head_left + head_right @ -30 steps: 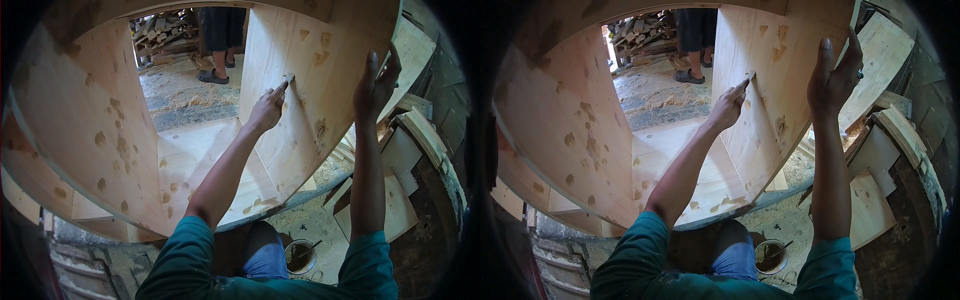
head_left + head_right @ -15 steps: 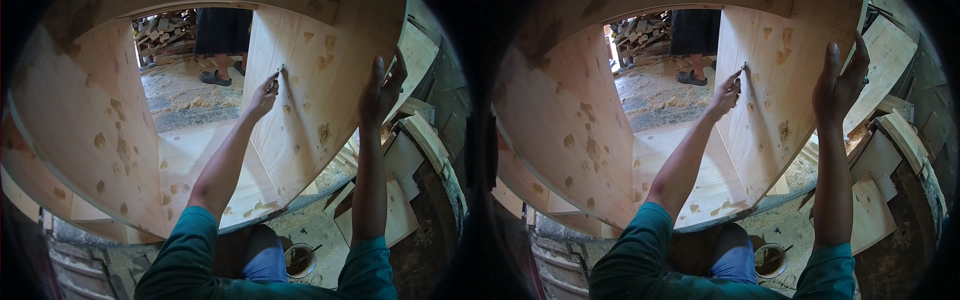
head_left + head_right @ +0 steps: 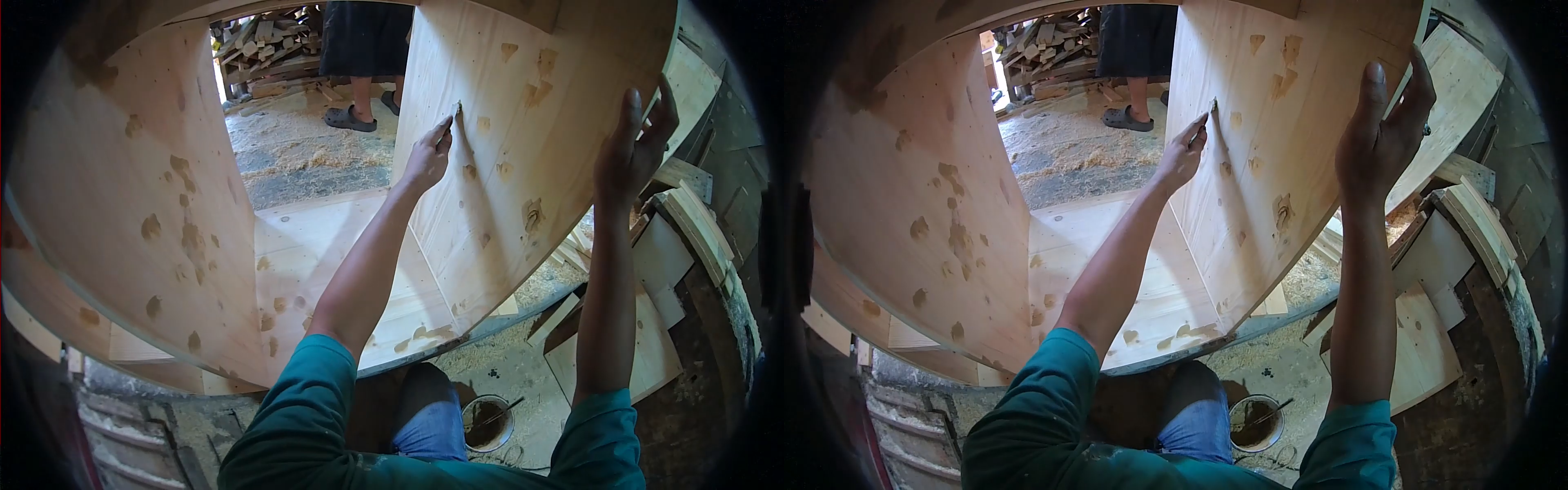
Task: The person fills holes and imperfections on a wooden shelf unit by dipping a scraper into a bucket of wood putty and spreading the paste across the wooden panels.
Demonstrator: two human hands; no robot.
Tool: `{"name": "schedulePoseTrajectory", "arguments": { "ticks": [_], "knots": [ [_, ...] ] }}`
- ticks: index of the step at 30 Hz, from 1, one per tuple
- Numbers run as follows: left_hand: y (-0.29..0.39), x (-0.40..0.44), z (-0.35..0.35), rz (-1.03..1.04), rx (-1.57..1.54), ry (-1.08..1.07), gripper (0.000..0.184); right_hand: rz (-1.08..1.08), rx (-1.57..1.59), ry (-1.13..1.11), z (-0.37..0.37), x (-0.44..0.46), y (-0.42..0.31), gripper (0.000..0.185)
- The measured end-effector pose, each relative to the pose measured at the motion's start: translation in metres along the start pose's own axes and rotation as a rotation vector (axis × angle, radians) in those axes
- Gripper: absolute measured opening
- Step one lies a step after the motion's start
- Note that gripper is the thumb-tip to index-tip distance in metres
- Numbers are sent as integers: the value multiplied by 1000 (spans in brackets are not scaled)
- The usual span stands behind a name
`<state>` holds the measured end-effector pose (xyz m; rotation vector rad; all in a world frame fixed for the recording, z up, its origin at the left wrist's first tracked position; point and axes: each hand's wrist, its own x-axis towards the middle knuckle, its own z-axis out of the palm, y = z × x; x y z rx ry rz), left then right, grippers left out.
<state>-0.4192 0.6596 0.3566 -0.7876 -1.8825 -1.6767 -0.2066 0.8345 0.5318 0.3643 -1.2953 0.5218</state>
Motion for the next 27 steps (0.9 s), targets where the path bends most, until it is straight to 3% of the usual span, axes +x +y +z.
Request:
{"name": "schedulePoseTrajectory", "arguments": {
  "ticks": [1,4,8,10,17,20,27],
  "knots": [
    [-4,-1,2,190,177,25,39,10,-12,-3,-1,0,0,53],
    [16,-17,-23,158,304,-97,39,55,-5,-29,-3,0,-7,57],
    [42,-4,-30,82,386,-43,38,50,-24,-28,-2,-1,-2,58],
    [53,3,-25,25,426,-135,38,64,-16,-26,-1,-1,-5,59],
    [18,-4,-28,170,228,-110,40,97,6,-41,-3,0,-11,56],
    [39,15,-26,61,311,-137,41,87,2,-34,-2,0,-13,56],
    [21,-28,-35,123,291,-216,41,125,30,-42,-2,-1,-17,57]
  ]
}}
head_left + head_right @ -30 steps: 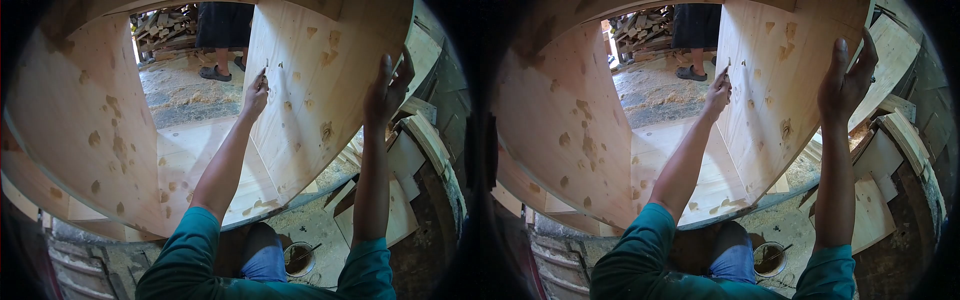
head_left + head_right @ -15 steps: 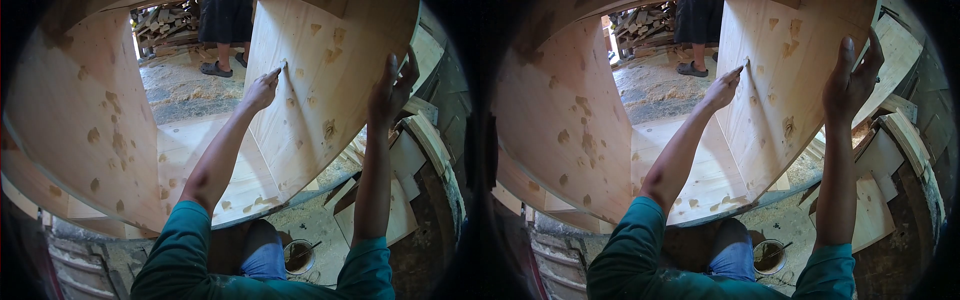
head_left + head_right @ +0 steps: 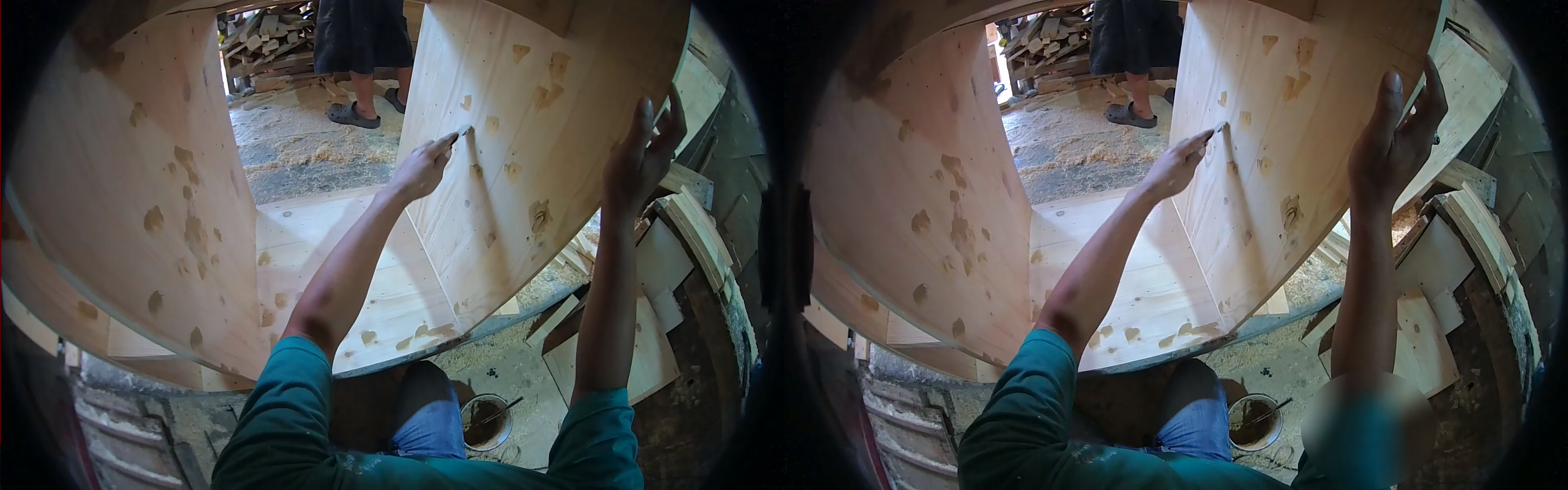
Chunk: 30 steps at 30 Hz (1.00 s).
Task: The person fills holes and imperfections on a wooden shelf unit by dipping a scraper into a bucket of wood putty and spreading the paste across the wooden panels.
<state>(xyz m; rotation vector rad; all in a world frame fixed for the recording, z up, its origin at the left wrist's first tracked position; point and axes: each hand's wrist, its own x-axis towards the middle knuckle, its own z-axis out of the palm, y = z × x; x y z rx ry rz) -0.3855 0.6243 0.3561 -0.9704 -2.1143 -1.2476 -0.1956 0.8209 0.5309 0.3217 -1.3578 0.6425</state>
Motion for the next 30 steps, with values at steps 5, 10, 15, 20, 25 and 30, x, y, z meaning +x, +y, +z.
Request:
{"name": "schedulePoseTrajectory", "arguments": {
  "ticks": [5,10,15,20,25,30],
  "knots": [
    [0,12,18,-91,45,240,43,-18,-4,8,0,1,6,56],
    [19,33,46,-189,79,290,47,-3,-36,2,-1,1,8,58],
    [17,31,53,-217,212,301,51,-11,-51,18,-1,-1,7,54],
    [25,23,32,-228,191,340,46,-25,-41,9,-1,0,8,58],
    [22,12,31,-122,126,219,43,-6,-27,-3,-1,0,7,59],
    [6,18,-5,-30,57,192,41,-25,-52,9,-3,-1,10,58]
  ]
}}
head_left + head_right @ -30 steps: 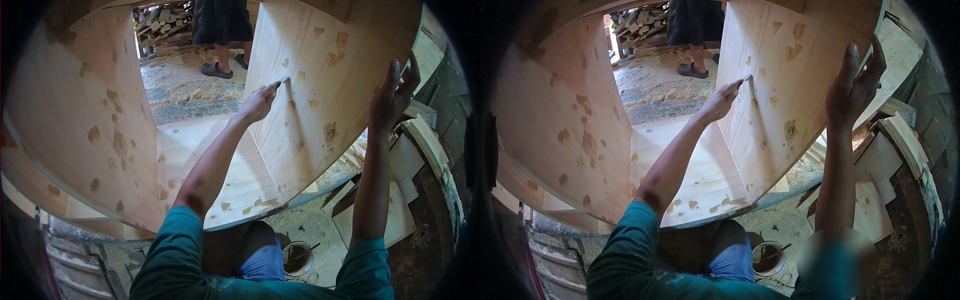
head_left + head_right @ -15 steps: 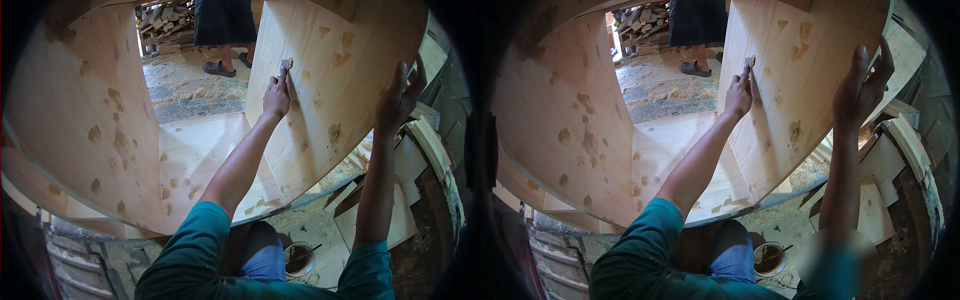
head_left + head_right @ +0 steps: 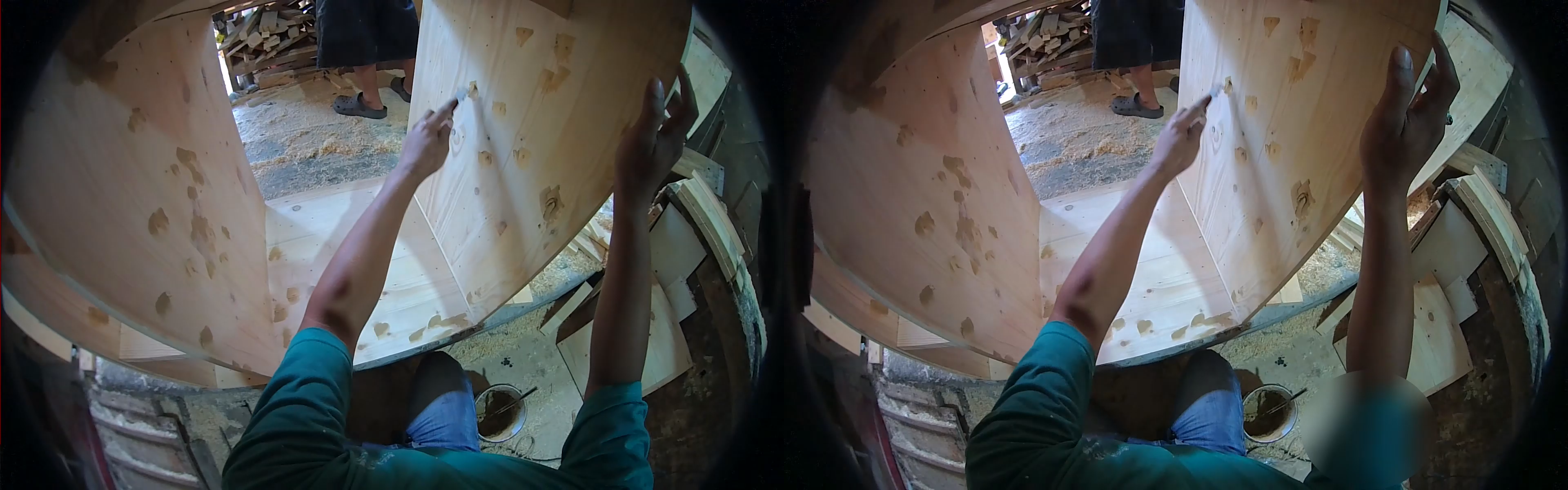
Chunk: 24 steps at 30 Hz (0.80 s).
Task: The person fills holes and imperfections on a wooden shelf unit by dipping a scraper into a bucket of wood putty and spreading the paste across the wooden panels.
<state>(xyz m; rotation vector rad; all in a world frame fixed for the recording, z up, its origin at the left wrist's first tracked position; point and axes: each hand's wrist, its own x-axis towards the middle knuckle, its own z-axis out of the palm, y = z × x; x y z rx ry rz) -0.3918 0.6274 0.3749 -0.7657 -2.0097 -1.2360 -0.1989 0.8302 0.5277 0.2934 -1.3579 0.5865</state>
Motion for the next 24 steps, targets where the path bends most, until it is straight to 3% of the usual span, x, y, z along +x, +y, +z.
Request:
{"name": "schedulePoseTrajectory", "arguments": {
  "ticks": [3,4,8,10,16,21,24],
  "knots": [
    [11,27,-14,31,44,-62,40,-23,-22,3,3,1,1,58],
    [16,31,-16,-11,46,-174,40,-9,-4,3,3,1,0,57],
    [-17,21,-16,86,-12,-207,39,35,66,-2,3,1,-5,56],
    [-10,11,-34,13,153,-382,39,26,48,-1,3,1,-6,56],
    [-18,35,-10,76,16,-234,40,-24,-8,5,3,2,-1,56],
    [-25,3,-24,52,128,-386,41,-2,44,-4,3,1,-4,56],
    [-15,6,-31,59,94,-257,42,5,14,-25,2,1,-4,57]
  ]
}}
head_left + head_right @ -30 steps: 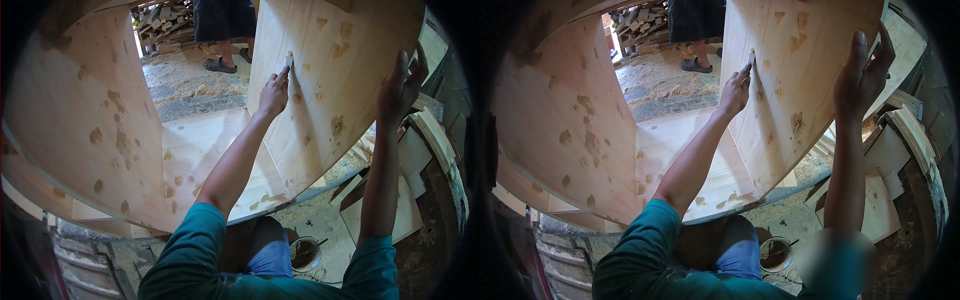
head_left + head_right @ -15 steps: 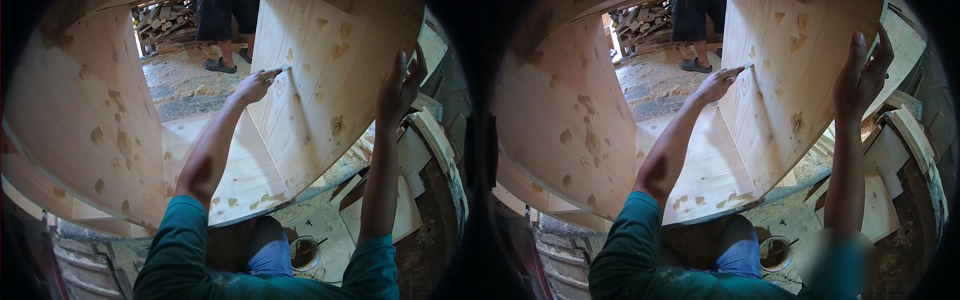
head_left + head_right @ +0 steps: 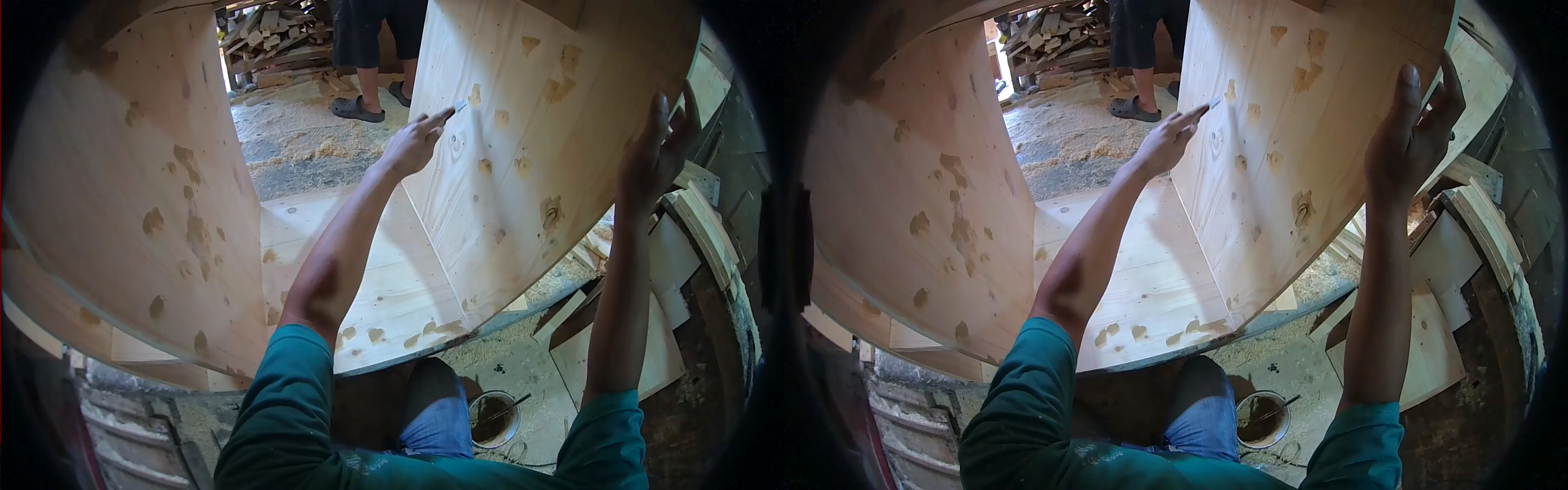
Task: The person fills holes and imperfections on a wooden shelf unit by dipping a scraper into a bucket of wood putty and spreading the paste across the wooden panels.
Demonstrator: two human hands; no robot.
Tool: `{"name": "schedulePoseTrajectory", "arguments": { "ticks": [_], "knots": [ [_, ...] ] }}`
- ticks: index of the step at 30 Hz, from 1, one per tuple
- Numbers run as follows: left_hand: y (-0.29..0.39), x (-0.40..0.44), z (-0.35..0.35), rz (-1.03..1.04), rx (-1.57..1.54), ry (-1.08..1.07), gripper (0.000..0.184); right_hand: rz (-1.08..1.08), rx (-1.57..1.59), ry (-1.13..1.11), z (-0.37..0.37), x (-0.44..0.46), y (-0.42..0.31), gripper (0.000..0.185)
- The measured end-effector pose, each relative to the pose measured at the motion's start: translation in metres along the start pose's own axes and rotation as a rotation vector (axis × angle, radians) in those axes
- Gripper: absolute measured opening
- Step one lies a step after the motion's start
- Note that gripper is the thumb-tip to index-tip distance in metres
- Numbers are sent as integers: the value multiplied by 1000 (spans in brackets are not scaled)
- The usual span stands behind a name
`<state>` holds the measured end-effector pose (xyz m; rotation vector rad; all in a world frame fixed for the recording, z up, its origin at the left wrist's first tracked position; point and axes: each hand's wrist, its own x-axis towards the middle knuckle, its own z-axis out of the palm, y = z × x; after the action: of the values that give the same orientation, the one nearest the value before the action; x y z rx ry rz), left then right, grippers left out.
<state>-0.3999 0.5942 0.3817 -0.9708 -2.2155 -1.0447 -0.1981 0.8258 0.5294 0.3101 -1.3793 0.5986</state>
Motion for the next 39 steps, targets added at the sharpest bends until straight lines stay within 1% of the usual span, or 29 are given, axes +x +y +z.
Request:
{"name": "schedulePoseTrajectory", "arguments": {
  "ticks": [2,3,5,7,9,10,12,15,19,21,22,23,25,28,29,31,32,33,35,36,38,39],
  "knots": [
    [21,15,-3,-30,-13,44,43,-27,-93,13,-2,0,1,58],
    [20,17,5,-29,-18,42,43,-28,-97,11,-2,0,1,58],
    [17,17,20,20,-89,44,43,-12,-22,8,0,0,0,60],
    [5,3,15,44,-78,16,43,-6,-49,9,-1,1,0,60],
    [-3,-15,8,-60,96,-137,42,0,-69,7,-1,0,-1,60],
    [-7,-18,9,-63,98,-132,42,12,-72,0,-2,-1,0,60],
    [-15,-19,14,-107,63,8,45,24,-77,-2,-1,0,0,60],
    [-19,-3,23,-165,27,63,44,12,-59,2,-1,0,-1,61],
    [-33,10,47,-148,-39,72,43,50,-55,-22,0,0,-2,63],
    [-36,6,50,-68,-146,92,40,50,-66,-24,-1,0,-3,63],
    [-40,1,48,-130,-151,49,39,53,-77,-18,-1,0,-3,64],
    [-45,-1,52,-133,-150,46,39,54,-87,-11,-1,0,-4,65],
    [-56,1,57,-83,-259,193,39,51,-89,-12,-1,0,-2,65],
    [-46,17,64,-89,-253,229,38,34,-107,-20,-2,2,3,65],
    [-45,16,71,-93,-258,226,38,31,-115,-27,-3,1,4,65],
    [-44,11,80,-164,-318,176,39,26,-107,-24,-2,0,1,65],
    [-44,4,73,-178,-267,120,40,18,-96,-13,-1,0,0,64],
    [-50,-2,72,-180,-264,118,40,23,-95,-13,-2,-1,-1,64],
    [-52,-7,65,-107,-255,167,40,48,-62,-13,-1,0,-3,64],
    [-49,-2,62,-104,-254,171,40,44,-58,-12,-1,0,-3,64],
    [-40,12,64,-211,-285,273,40,33,-77,-12,-1,0,0,62],
    [-35,15,72,-210,-289,271,40,31,-81,-13,-1,0,-1,62]
  ]
}}
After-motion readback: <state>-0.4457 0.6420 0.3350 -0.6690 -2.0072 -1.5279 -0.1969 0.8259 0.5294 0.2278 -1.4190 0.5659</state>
